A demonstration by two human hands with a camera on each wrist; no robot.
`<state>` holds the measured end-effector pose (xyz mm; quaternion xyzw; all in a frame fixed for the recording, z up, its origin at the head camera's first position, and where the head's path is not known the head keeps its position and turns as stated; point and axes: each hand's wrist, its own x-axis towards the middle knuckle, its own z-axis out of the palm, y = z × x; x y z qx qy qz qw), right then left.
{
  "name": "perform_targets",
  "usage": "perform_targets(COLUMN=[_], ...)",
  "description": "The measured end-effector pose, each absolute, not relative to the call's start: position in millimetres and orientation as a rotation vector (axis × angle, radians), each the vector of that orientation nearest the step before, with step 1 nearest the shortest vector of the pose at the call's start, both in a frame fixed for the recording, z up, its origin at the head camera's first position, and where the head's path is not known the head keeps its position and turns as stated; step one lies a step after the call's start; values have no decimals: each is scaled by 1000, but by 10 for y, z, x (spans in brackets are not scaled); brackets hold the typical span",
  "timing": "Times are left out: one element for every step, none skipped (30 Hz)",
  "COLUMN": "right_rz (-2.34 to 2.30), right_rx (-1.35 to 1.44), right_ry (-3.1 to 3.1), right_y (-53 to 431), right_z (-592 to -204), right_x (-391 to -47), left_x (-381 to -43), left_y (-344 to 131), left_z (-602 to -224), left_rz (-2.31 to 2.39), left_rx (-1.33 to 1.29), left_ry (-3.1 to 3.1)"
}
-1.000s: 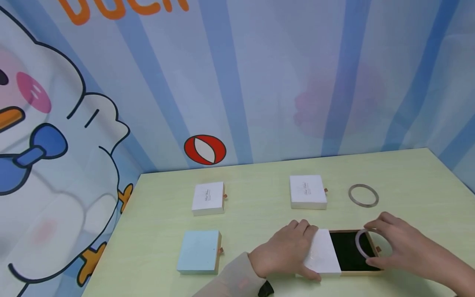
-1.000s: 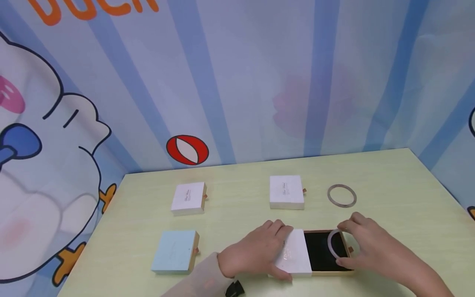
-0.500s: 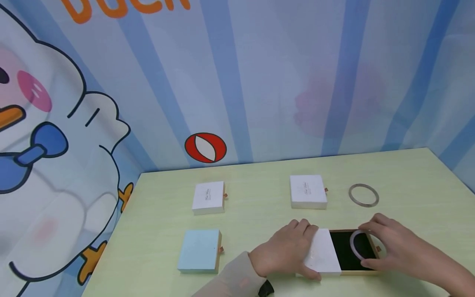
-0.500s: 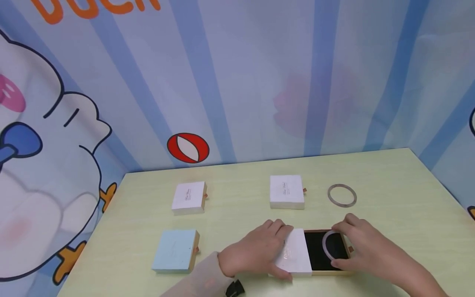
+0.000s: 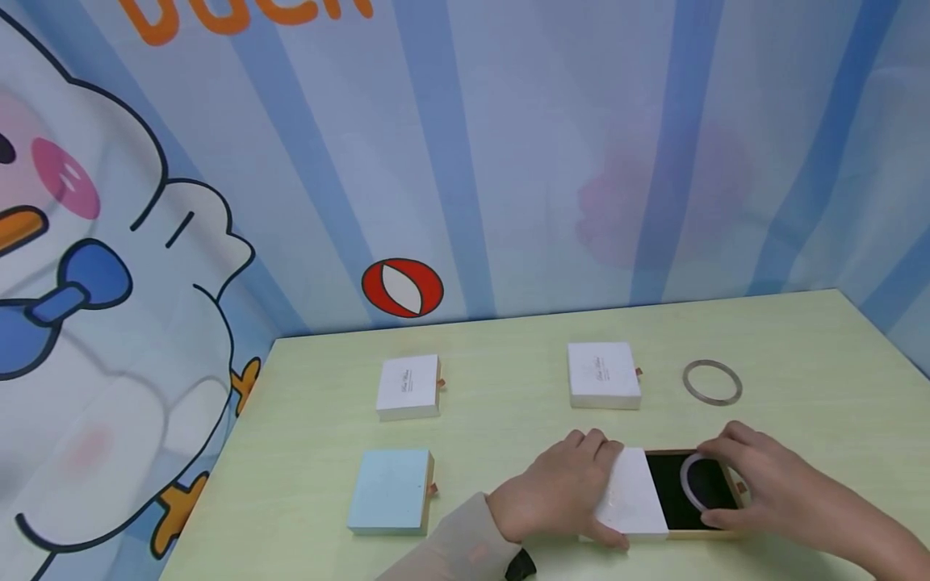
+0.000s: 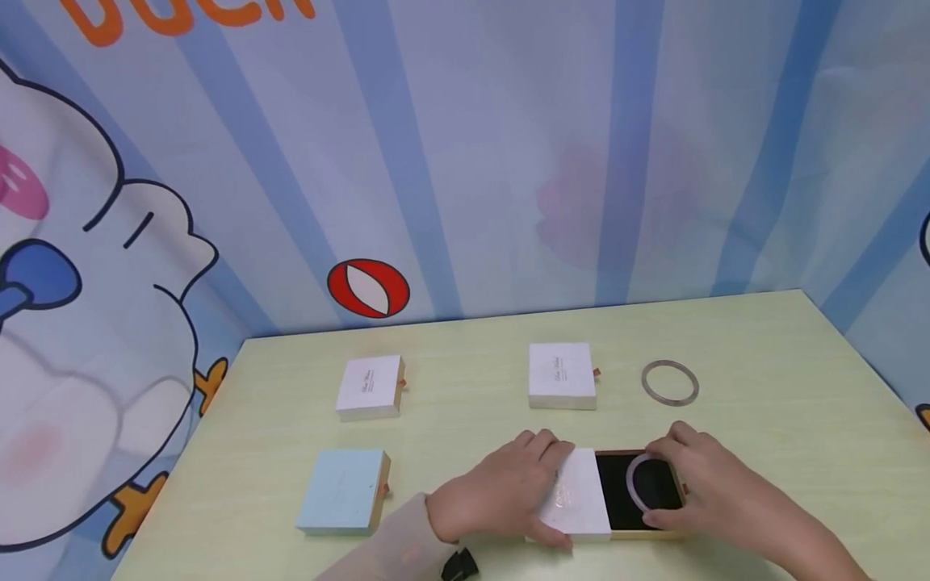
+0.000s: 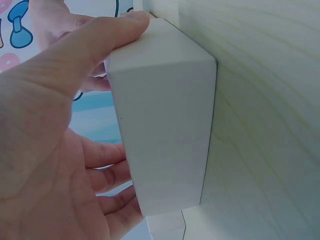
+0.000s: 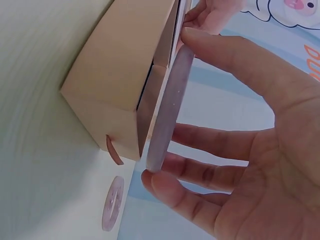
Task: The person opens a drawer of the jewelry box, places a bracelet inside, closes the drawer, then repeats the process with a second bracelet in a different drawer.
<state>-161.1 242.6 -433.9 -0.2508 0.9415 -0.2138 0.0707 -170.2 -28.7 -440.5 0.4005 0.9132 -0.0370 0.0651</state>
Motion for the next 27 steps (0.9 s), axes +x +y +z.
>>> perform_targets(right_rz=[-651, -660, -664, -668, -668, -666, -662, -654, -647, -642, -639, -637, -640, -636, -637, -639, -640, -640, -636, -633, -636, -639, -637, -633, -629, -627, -623], right_rx=[-766, -772, -783, -794, -801, -804, -800, -795, -796, -792, -788, -787, -790, -786, -783, -792, -790, -789, -780, -779, -785, -787, -778, -777, -773, -772, -765], right_ry=[2833, 2831, 2832, 2831, 2828, 2826, 2822, 2819, 2822, 2823, 2824, 2827, 2829, 2834, 2835, 2838, 2840, 2840, 2844, 2845, 2846, 2845, 2845, 2843, 2845, 2841, 2840], right_y=[2425, 2423, 2419, 2414, 2408, 2402, 2395, 2389, 2382, 2376, 2372, 2367, 2367, 2362, 2359, 2358, 2354, 2351, 2347, 2343, 2340, 2336, 2329, 2324, 2315, 2308, 2298], right_z=[-4346, -4351, -4358, -4364, -4370, -4376, -4381, -4386, -4392, -4397, -4402, -4407, -4413, -4415, -4417, -4421, -4421, -4420, -4418, -4415, -4416, -4413, -4409, -4406, -4402, -4398, -4394], right_x=[-1609, -1607, -1606, -1606, -1607, -1610, -1613, -1615, -1618, -1619, -1620, -1620, -1619, -1618, -1618, -1616, -1615, -1615, -1616, -1615, -1614, -1612, -1611, -1611, -1611, -1611, -1612], left_x=[-1701, -1701, -1700, -1699, -1698, -1696, -1695, -1694, -1693, -1692, -1691, -1692, -1693, -1694, -1695, -1694, -1694, -1695, -1695, -1695, -1695, -1696, -1696, -1698, -1698, -1699, -1699], left_y=[-288, -289, -289, -290, -290, -291, -291, -291, -292, -292, -292, -292, -292, -292, -292, -291, -291, -290, -290, -290, -290, -290, -289, -289, -289, -288, -288], left_z=[-4402, -4400, -4397, -4396, -4395, -4396, -4398, -4399, -4401, -4404, -4405, -4407, -4408, -4408, -4408, -4408, -4408, -4408, -4408, -4408, -4408, -4408, -4408, -4408, -4407, -4407, -4406], left_rz=[-108, -105, -103, -99, -97, -98, -98, -100, -100, -99, -101, -102, -102, -103, -104, -105, -107, -108, -107, -108, -108, -106, -105, -102, -101, -101, -102], left_rx=[1206, 1204, 1201, 1198, 1197, 1198, 1200, 1204, 1206, 1209, 1213, 1216, 1217, 1217, 1217, 1216, 1216, 1215, 1213, 1214, 1214, 1213, 1214, 1211, 1210, 1208, 1206], left_ry=[2755, 2755, 2755, 2755, 2756, 2757, 2760, 2763, 2766, 2768, 2770, 2772, 2772, 2771, 2770, 2769, 2769, 2769, 2769, 2770, 2770, 2771, 2770, 2769, 2767, 2766, 2764])
